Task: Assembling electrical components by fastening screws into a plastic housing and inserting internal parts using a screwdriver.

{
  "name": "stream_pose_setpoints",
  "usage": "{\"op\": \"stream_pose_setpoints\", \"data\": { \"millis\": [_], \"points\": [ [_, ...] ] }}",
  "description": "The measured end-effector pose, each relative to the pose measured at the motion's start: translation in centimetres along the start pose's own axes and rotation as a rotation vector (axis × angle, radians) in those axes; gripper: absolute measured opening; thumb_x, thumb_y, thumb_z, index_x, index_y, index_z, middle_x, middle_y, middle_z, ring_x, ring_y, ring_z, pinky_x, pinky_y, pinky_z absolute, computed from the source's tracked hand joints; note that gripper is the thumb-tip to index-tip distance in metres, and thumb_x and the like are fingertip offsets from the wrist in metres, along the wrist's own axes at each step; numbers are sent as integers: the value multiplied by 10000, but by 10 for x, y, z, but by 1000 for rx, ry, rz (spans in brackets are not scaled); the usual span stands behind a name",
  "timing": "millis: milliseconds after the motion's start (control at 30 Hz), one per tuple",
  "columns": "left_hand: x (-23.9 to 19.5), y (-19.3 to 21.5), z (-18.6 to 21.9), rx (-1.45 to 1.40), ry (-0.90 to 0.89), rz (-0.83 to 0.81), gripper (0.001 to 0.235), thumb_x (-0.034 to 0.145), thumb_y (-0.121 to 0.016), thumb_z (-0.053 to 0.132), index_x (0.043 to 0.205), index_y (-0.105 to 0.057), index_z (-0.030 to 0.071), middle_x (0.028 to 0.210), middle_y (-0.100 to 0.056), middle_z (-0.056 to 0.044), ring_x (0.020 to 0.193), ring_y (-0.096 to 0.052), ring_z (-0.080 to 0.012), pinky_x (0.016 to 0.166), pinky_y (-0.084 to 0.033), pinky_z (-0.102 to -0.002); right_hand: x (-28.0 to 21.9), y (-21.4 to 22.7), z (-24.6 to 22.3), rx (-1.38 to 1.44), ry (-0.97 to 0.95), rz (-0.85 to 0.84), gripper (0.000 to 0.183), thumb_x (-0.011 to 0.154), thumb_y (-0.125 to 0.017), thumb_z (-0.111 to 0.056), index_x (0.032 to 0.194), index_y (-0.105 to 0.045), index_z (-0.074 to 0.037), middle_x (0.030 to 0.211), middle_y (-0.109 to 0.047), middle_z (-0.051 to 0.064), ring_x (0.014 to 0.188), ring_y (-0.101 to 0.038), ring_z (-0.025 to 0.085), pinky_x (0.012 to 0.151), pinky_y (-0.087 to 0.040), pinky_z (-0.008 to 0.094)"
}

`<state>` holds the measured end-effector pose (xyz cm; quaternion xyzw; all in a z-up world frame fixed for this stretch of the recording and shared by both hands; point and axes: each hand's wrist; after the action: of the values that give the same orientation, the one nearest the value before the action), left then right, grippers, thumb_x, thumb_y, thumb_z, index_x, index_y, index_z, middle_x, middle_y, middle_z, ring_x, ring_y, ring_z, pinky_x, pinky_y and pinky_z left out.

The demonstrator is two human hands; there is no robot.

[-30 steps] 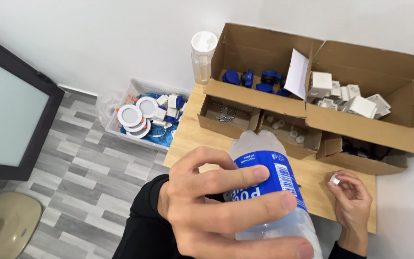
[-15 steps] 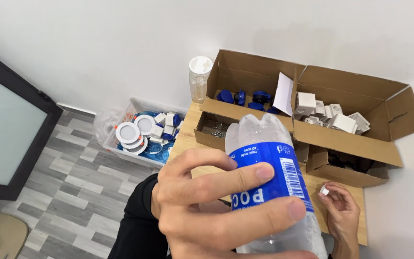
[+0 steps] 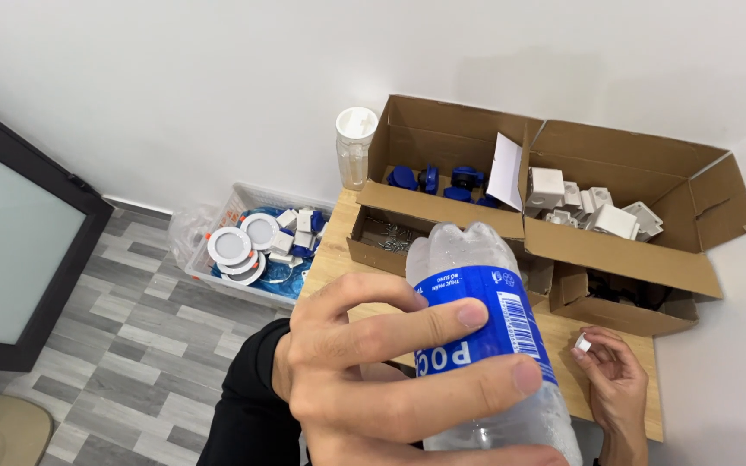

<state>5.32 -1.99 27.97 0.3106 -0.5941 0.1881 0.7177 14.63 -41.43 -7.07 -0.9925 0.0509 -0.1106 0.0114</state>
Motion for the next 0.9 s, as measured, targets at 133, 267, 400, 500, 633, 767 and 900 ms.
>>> {"op": "stream_pose_setpoints", "data": {
  "millis": [133, 267, 400, 500, 633, 767, 900],
  "points": [
    [-3, -1, -5, -33, -68, -41, 176, 1129, -627, 417, 1111, -789, 482, 1203, -786, 190, 1042, -840, -69, 829, -685, -293, -2, -3, -6, 18, -5, -3, 329, 917, -722, 150, 1221, -677, 33, 1367, -689, 207, 1354, -676, 291, 1160, -592, 349],
    [-11, -8, -19, -82, -147, -20, 174, 1123, -641, 381, 1156, -797, 451, 1134, -813, 153, 926, -799, -75, 801, -636, -272, -2, -3, -3, 26, 22, -13, 313, 941, -713, 143, 1235, -676, 42, 1349, -683, 203, 1360, -679, 307, 1178, -595, 356],
    [-39, -17, -21, -240, -6, -152, 238, 1103, -704, 479, 1269, -771, 322, 1158, -838, 73, 869, -755, -112, 821, -619, -314, -8, -4, -6, 25, -24, 58, 342, 1033, -693, 48, 1371, -638, 43, 1352, -709, 226, 1136, -706, 257, 1018, -638, 347],
    [-76, -27, -30, -406, 85, -256, 521, 1058, -700, 618, 1400, -715, 224, 1199, -839, 6, 868, -696, -147, 810, -542, -338, -21, -17, -29, -68, 15, 26, 357, 1088, -675, -22, 1431, -611, 54, 1292, -718, 245, 974, -727, 289, 910, -656, 372],
    [-129, -45, -36, -624, 298, -450, 779, 882, -869, 635, 1478, -665, 177, 1188, -750, -66, 987, -685, -195, 929, -575, -340, -50, -42, -72, -112, 176, -84, 343, 1071, -623, -17, 1382, -558, 112, 1287, -687, 366, 970, -766, 372, 950, -706, 455],
    [-184, -60, -28, -654, 461, -495, 832, 721, -1019, 540, 1402, -706, 182, 1147, -733, -48, 929, -633, -186, 895, -552, -302, -75, -66, -113, -106, 292, -179, 350, 974, -684, -3, 1307, -603, 74, 1262, -685, 371, 1027, -777, 419, 903, -771, 452],
    [-229, -60, -22, -631, 596, -678, 762, 686, -960, 597, 1317, -767, 215, 987, -627, 9, 877, -644, -196, 855, -531, -321, -85, -98, -150, -242, 371, -394, 337, 901, -796, -75, 1220, -708, -10, 1223, -762, 280, 1077, -841, 353, 979, -749, 394]
  ]
}}
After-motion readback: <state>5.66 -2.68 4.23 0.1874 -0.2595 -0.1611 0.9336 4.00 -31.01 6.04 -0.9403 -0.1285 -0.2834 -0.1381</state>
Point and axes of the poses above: each hand's wrist, its own x-axis towards the middle knuckle, its own y-axis out of the back of the hand, z = x × y
